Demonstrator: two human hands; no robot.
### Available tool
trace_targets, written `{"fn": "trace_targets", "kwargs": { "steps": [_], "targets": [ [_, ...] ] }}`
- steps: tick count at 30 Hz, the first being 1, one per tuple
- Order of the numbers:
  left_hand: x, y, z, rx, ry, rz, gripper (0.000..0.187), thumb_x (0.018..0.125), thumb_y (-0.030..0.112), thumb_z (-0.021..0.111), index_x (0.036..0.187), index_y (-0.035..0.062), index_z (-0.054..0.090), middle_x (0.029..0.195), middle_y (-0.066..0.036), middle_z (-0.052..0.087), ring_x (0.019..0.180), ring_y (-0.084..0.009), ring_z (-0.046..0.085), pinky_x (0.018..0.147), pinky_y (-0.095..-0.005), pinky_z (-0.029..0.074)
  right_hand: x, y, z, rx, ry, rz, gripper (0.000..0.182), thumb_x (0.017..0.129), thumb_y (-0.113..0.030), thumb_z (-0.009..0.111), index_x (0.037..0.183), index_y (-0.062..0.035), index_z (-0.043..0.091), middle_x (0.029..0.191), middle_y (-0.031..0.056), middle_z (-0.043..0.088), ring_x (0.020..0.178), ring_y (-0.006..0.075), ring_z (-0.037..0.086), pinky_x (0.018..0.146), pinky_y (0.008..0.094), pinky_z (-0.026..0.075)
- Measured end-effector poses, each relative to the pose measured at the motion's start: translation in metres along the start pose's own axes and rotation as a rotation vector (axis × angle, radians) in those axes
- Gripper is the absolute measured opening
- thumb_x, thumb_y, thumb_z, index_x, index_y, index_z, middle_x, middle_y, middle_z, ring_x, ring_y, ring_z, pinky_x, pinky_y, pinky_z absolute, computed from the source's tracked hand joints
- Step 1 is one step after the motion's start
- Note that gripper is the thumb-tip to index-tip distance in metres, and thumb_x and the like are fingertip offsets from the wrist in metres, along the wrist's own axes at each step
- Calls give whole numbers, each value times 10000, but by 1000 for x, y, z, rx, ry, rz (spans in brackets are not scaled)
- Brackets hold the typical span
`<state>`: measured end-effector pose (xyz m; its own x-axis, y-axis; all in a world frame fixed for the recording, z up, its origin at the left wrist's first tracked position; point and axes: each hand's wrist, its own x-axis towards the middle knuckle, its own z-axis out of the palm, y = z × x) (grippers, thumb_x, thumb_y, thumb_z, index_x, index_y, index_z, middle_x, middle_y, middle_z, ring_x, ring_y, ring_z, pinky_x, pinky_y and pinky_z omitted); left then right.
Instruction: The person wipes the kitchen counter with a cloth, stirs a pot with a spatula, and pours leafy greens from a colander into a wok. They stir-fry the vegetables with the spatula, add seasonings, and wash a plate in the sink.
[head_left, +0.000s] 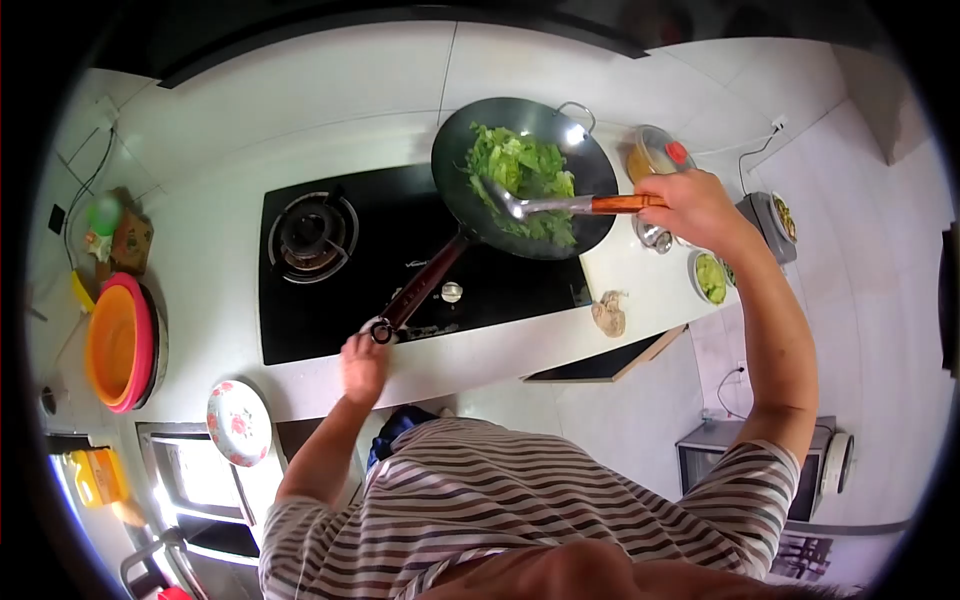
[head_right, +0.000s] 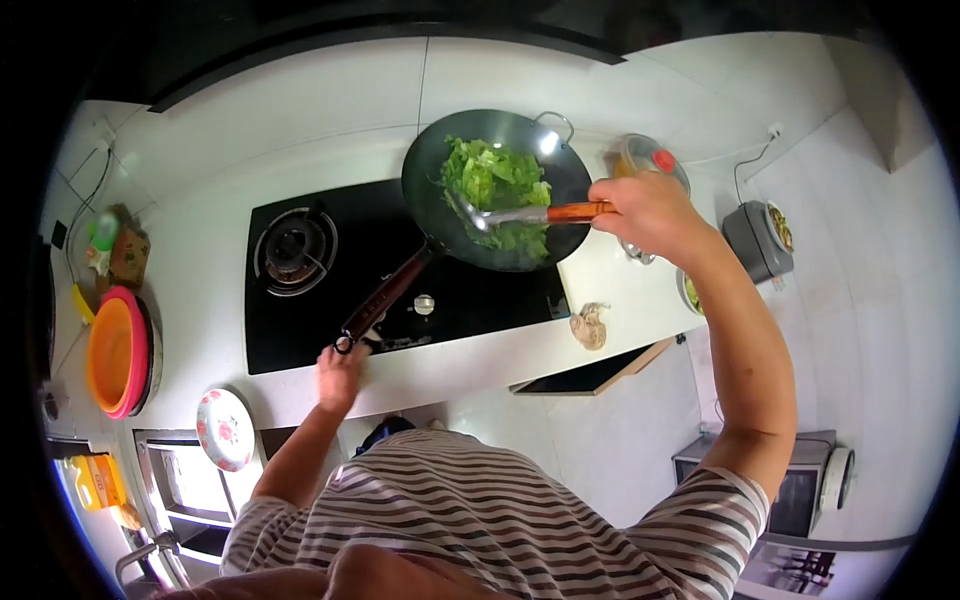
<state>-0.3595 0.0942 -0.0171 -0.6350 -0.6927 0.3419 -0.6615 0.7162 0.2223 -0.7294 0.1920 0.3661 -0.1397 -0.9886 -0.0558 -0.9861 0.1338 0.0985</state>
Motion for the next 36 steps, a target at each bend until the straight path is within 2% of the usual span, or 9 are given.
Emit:
{"fn": "trace_targets", "kwargs": {
  "steps": [4, 8, 13, 14, 17, 23, 31, 34, 36],
  "targets": [
    [-11, -31, -26, -39, -31, -103, 244, 733, 103, 522, 971, 122, 574, 1048, -46, 536, 952, -270, 478, 803, -388, 386, 23, -31, 5, -228, -48, -178, 138, 751, -239, 592, 825, -123, 601, 676, 86, 600, 688, 277, 593, 594, 412, 447],
    [-11, -30, -19, -45, -11, -117, 270, 731, 70, 507, 992, 114, 563, 1079, -60, 514, 977, -288, 461, 811, -388, 381, 64, -53, 38, -249, -12, -98, 154, 775, -231, 570, 841, -97, 605, 699, 100, 613, 700, 283, 603, 604, 407, 467],
    [-11, -31, -29, -74, 10, -117, 246, 737, 100, 523, 977, 118, 579, 1061, -50, 518, 971, -269, 467, 825, -374, 384, 128, -6, 75, -143, 255, 177, 313, 800, -361, 580, 791, -50, 605, 690, 118, 629, 652, 263, 620, 582, 378, 478],
    [-11, -33, -27, -83, 8, -113, 250, 734, 95, 524, 975, 122, 580, 1064, -49, 513, 968, -268, 467, 828, -376, 381, 132, -5, 59, 241, 25, 415, 419, 800, -430, 567, 680, -29, 580, 570, 104, 589, 458, 208, 566, 424, 335, 436],
    [-11, -36, -22, -111, -7, -115, 257, 724, 83, 528, 973, 121, 581, 1067, -51, 509, 969, -268, 465, 829, -378, 380, 116, 36, 53, 580, -184, 689, 449, 792, -440, 556, 591, -39, 533, 473, 75, 506, 329, 141, 454, 303, 280, 323],
    [-10, -40, -20, -121, 30, -71, 253, 738, 100, 523, 986, 100, 577, 1058, -54, 511, 969, -272, 465, 827, -393, 374, 16, 42, 14, 564, -310, 794, 375, 773, -385, 564, 612, -50, 514, 456, 39, 448, 314, 102, 384, 279, 252, 226],
    [-11, -44, -19, -105, -23, -32, 280, 733, 98, 523, 1011, 103, 558, 1082, -61, 488, 978, -272, 451, 819, -390, 370, 4, 14, 111, 653, -174, 723, 256, 825, -328, 519, 784, -79, 563, 516, 61, 491, 393, 139, 481, 347, 278, 364],
    [-11, -44, -22, -90, -50, -30, 293, 725, 98, 524, 1016, 105, 558, 1081, -57, 488, 972, -268, 452, 805, -381, 371, 21, 2, 113, 508, -50, 649, 232, 822, -309, 541, 796, -80, 568, 557, 99, 533, 480, 202, 555, 437, 335, 429],
    [-11, -43, -22, -86, -50, -45, 299, 722, 95, 523, 1019, 107, 557, 1081, -57, 488, 971, -267, 452, 799, -379, 372, 20, -4, 90, 104, 97, 432, 175, 796, -272, 566, 799, -98, 578, 637, 118, 579, 631, 258, 599, 569, 382, 461]
  ]
}}
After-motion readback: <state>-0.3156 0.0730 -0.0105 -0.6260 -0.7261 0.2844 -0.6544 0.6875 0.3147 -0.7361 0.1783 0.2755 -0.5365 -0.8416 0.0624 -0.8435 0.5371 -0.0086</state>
